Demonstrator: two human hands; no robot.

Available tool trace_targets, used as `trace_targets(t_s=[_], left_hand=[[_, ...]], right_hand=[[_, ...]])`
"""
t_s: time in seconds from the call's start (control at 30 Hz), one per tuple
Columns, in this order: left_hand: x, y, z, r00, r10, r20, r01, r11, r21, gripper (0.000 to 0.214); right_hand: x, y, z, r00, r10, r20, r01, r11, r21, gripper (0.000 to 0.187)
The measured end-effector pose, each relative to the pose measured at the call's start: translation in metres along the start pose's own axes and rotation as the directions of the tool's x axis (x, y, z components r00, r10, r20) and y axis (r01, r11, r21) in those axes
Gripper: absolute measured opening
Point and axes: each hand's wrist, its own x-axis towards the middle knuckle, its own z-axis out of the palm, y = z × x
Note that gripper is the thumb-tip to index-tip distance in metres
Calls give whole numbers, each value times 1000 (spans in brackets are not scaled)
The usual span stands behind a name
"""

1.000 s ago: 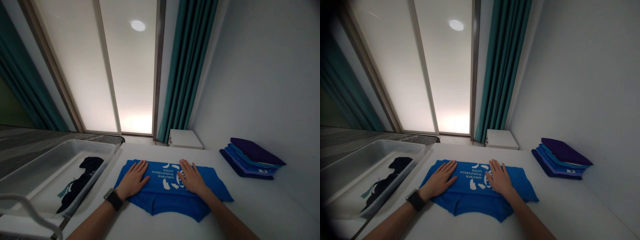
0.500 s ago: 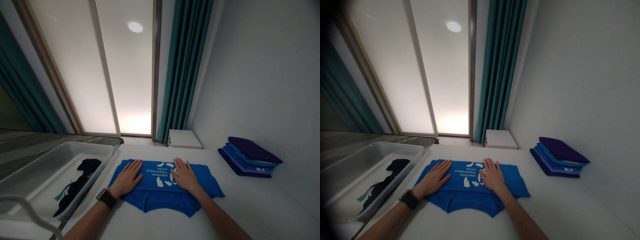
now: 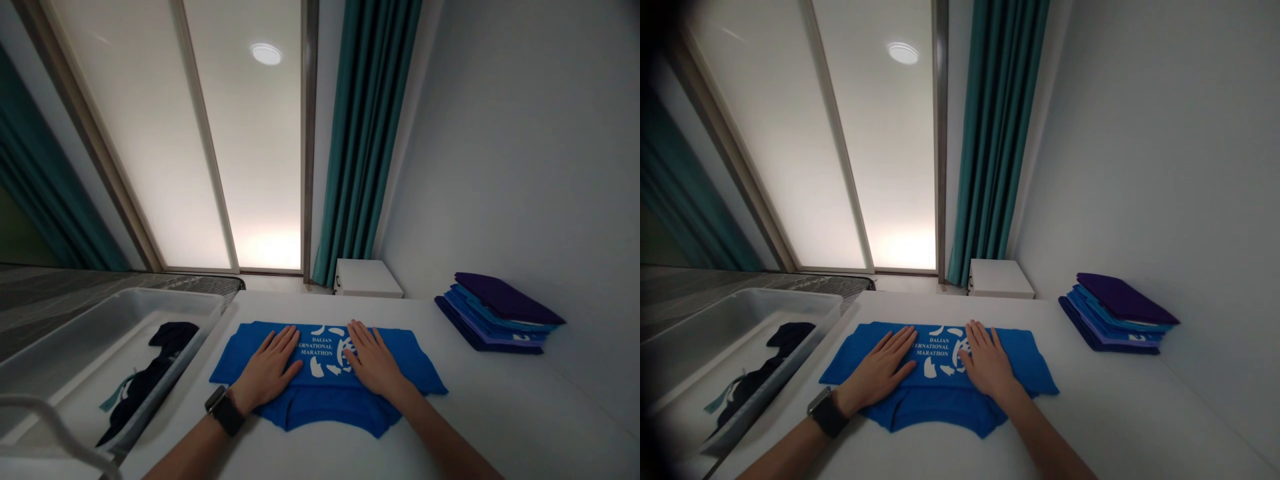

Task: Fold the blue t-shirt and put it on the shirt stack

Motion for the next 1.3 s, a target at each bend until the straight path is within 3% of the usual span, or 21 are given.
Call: trace_targets(t_s=[0.23,0.4,0.53,0.63,0.8,1.0,1.13,1.3], left_hand=[[0,-1,6,1000,20,-8,-20,1000,-8,60],[1,-2,4,1000,21,21,-21,1000,2,60],[9,11,-1,1000,24,19,-23,1000,-12,56],[26,37,-7,993,114,11,-113,991,-72,53],[66,106,-9,951,311,-1,-306,934,-183,50],[108,182,-8,917,400,1,-393,901,-183,38],[124,212,-3,892,451,-24,-449,882,-144,21],[135,232,7,876,482,-25,-480,866,-136,24]], right_hand=[[-17,32,0,996,89,19,-89,996,-5,68],[-23,41,0,993,117,1,-117,993,-5,69],[-23,52,-4,992,125,-12,-125,992,36,63],[-22,74,-6,987,150,-49,-145,985,98,56],[-26,117,-7,979,185,-85,-150,938,313,55],[-23,145,-8,906,370,-206,-185,783,594,54],[-20,151,-6,862,436,-259,-110,659,744,53],[-21,159,-5,822,501,-270,-45,530,847,54]])
